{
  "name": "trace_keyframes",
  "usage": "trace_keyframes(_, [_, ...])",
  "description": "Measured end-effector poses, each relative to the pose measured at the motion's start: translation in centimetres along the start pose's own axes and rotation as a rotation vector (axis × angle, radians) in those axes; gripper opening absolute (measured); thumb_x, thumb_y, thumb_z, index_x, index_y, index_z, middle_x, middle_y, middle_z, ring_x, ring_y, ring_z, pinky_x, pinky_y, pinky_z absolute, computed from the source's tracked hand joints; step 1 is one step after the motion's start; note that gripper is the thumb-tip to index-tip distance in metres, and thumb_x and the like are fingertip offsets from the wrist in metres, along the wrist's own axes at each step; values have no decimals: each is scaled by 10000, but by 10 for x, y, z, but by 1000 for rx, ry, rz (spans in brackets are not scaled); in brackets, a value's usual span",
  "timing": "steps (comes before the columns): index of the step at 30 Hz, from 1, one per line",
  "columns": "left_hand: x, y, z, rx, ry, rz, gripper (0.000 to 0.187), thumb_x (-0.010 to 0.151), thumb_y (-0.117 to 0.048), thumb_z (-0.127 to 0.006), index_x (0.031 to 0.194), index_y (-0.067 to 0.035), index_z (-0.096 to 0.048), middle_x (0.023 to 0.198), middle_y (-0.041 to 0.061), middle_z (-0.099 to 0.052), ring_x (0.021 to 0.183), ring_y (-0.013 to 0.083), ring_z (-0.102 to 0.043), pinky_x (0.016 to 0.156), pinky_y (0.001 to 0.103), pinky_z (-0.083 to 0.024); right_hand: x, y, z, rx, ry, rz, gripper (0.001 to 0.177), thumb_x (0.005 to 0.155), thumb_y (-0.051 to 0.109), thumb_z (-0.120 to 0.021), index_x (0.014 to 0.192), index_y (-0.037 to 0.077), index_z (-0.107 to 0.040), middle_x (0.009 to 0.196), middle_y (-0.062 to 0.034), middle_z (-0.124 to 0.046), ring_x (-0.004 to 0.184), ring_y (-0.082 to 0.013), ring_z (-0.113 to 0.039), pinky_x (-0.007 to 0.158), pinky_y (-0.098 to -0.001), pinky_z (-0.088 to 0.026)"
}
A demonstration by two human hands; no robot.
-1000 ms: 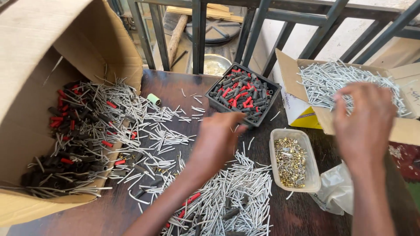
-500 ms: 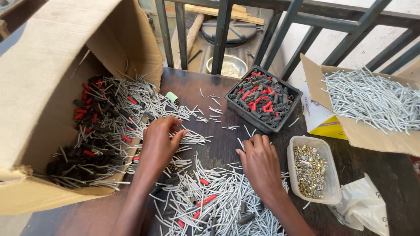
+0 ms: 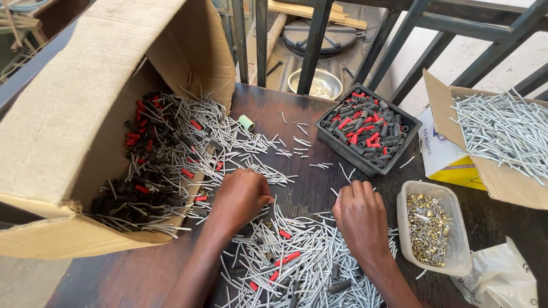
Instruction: Sorting nails and plastic wall plugs into separate containers on a workbench.
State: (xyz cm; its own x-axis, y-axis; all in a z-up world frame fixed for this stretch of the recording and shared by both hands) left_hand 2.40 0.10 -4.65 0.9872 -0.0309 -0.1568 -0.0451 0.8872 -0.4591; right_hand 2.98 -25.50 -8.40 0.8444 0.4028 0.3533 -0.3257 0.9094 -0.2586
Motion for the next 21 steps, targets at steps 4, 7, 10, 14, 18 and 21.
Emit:
trace_keyframes(4, [4,-2,-10,-19,-11,-11,127,783,-278,-886,747,-215,-782,842,1,-747,859,249,-709,813,442,-509,-5,-3,-1,73,-9,-19,65,899,200,-672,868,154,-638,847,-24,-595,854,-234,-569,722,-391,-504])
trace_keyframes(7, [7,2,-15,-63,-60,-29,145,760,-258,-899,750,-209,-763,824,20,-720,828,267,-699,745,440,-501,-8,-5,5,125,-44,-29,70,875,132,-652,821,156,-615,822,-23,-574,839,-245,-562,708,-400,-492])
trace_keyframes(10, [5,0,-9,-110,-81,-72,94,772,-170,-846,747,-201,-760,807,26,-687,766,266,-685,679,433,-484,-9,-10,15,186,-57,-40,91,825,104,-674,806,155,-601,828,-34,-565,854,-266,-555,710,-414,-471])
trace_keyframes(14, [-1,-5,7,-301,-138,-78,45,850,-143,-789,808,-144,-776,817,12,-766,725,154,-688,659,351,-486,-11,-17,33,317,-115,-64,91,861,81,-662,865,128,-585,825,-44,-584,839,-266,-579,711,-426,-472])
trace_keyframes(18, [-6,-24,16,-440,-235,-98,85,866,-188,-784,801,-138,-763,722,-29,-775,638,84,-640,621,285,-469,-15,-26,53,538,-180,-76,143,871,17,-646,878,98,-529,797,-59,-552,782,-274,-559,725,-444,-449])
trace_keyframes(21, [-3,-56,-7,-564,-148,-203,52,818,-184,-837,814,-162,-790,766,-23,-817,675,75,-743,638,237,-584,-24,-36,80,617,-158,-129,118,911,49,-657,878,122,-570,823,-35,-595,742,-202,-563,662,-383,-436])
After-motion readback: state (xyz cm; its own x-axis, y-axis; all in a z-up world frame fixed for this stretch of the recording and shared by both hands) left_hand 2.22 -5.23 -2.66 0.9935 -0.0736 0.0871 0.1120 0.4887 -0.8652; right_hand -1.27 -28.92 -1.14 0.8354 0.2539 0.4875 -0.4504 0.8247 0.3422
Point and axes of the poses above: each hand's wrist, its own x-axis towards the middle knuckle, its own z-axis out of the back of the hand, y = z × x, the point moved 1 cm from there along x, towards the middle knuckle
